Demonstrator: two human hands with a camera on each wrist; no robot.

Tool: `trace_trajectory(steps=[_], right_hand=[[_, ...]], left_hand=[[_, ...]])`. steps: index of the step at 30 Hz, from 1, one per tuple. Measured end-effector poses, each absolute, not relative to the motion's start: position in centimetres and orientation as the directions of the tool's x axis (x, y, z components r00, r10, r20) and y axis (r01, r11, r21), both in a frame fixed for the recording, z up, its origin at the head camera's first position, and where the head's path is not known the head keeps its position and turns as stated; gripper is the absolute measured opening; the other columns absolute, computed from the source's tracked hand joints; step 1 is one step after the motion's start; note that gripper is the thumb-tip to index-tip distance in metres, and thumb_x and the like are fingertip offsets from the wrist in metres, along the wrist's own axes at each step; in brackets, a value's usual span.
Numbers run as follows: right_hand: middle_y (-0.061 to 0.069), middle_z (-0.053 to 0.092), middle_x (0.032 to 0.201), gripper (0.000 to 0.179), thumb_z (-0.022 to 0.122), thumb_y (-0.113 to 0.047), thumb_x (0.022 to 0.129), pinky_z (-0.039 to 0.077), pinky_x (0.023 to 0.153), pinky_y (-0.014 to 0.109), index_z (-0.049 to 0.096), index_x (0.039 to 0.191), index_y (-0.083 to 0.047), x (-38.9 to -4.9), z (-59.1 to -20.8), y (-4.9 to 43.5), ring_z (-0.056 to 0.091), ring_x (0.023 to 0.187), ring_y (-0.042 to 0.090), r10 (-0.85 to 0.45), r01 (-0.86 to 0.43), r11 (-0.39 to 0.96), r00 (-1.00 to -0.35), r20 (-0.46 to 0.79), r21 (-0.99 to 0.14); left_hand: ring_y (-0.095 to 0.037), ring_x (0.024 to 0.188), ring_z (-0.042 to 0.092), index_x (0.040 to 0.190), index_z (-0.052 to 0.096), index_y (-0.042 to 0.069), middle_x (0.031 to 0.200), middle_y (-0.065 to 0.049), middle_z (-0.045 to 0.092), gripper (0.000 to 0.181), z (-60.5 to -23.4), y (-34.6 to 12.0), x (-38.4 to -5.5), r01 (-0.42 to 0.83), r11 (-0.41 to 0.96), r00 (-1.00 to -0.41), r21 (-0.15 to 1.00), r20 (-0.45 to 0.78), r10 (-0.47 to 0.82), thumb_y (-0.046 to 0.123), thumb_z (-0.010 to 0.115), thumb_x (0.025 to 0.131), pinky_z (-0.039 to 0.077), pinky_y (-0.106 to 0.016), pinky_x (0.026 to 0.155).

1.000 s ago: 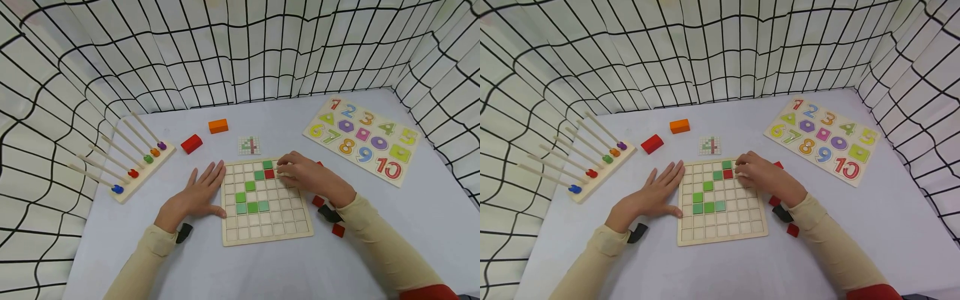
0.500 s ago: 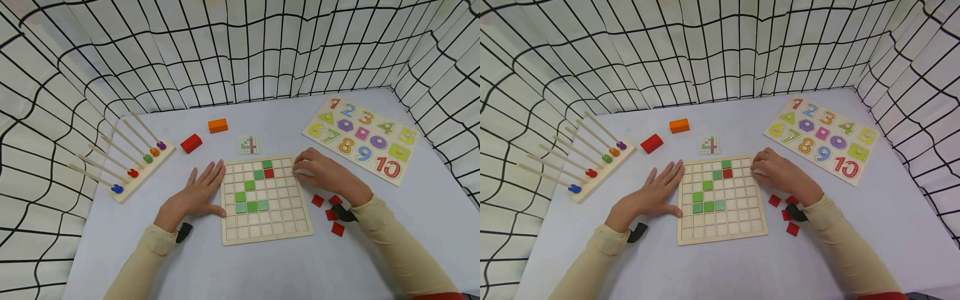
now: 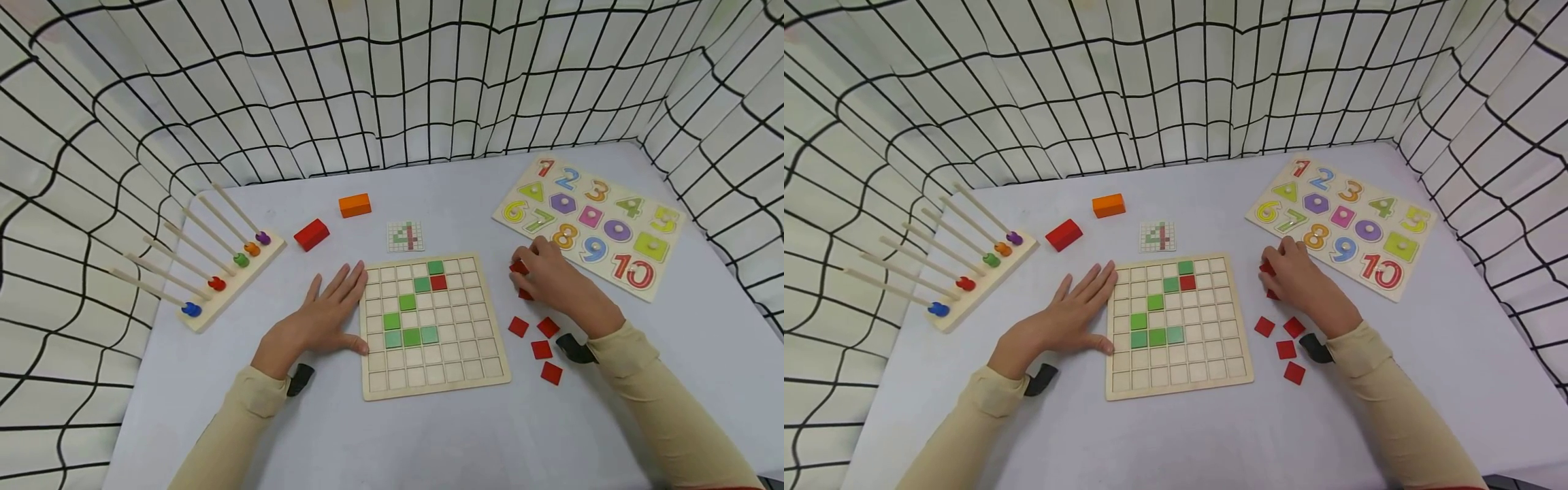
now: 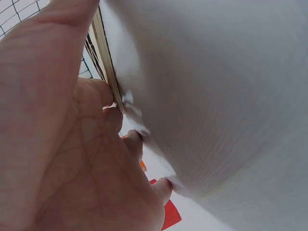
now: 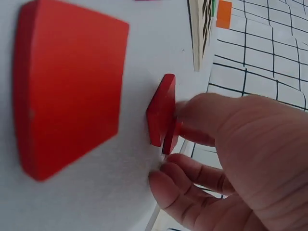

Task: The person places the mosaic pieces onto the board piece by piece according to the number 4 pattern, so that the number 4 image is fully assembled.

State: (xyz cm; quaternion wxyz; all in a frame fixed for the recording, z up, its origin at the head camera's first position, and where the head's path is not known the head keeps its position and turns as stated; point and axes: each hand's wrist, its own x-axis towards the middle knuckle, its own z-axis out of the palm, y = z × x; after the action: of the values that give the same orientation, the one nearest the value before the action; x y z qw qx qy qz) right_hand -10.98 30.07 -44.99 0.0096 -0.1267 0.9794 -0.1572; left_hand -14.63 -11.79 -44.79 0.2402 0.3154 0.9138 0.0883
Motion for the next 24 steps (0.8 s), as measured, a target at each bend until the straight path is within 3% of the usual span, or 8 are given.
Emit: trace_trajectory(steps=[5, 11, 24], right_hand=[[0.018, 0.063, 0.101, 0.015, 0.078, -0.007, 0.095, 0.056, 0.079, 0.043, 0.075, 0.109, -0.001, -11.1, -44.7, 30.3, 0.056, 0.092, 0.029, -0.284, -0.279, 0.899, -0.958, 0.036, -0.339], [0.011, 0.067, 0.102, 0.019, 0.081, -0.007, 0.093, 0.063, 0.079, 0.038, 0.077, 0.111, -0.002, -11.0, -44.4, 29.9, 0.061, 0.092, 0.022, -0.386, -0.379, 0.846, -0.921, 0.06, -0.376], [0.01, 0.065, 0.106, 0.021, 0.084, -0.003, 0.09, 0.063, 0.076, 0.031, 0.077, 0.11, -0.002, -10.6, -44.7, 28.0, 0.062, 0.091, 0.021, -0.574, -0.591, 0.7, -0.799, 0.178, -0.401]], left_hand=[[-0.04, 0.17, -0.004, 0.172, 0.005, 0.005, 0.183, -0.014, -0.004, 0.134, -44.8, -11.8, -14.6, 0.535, 0.785, -0.687, 0.312, -0.38, 0.619, 0.063, 0.084, 0.082, -0.003, -0.075, 0.131], [-0.04, 0.17, -0.004, 0.172, 0.005, 0.005, 0.183, -0.014, -0.004, 0.134, -44.8, -11.8, -14.6, 0.535, 0.784, -0.687, 0.315, -0.379, 0.62, 0.062, 0.085, 0.082, -0.003, -0.075, 0.131], [-0.04, 0.17, -0.005, 0.172, 0.004, 0.005, 0.183, -0.013, -0.004, 0.134, -44.8, -11.8, -14.6, 0.537, 0.784, -0.687, 0.312, -0.378, 0.621, 0.062, 0.084, 0.082, -0.003, -0.075, 0.13]])
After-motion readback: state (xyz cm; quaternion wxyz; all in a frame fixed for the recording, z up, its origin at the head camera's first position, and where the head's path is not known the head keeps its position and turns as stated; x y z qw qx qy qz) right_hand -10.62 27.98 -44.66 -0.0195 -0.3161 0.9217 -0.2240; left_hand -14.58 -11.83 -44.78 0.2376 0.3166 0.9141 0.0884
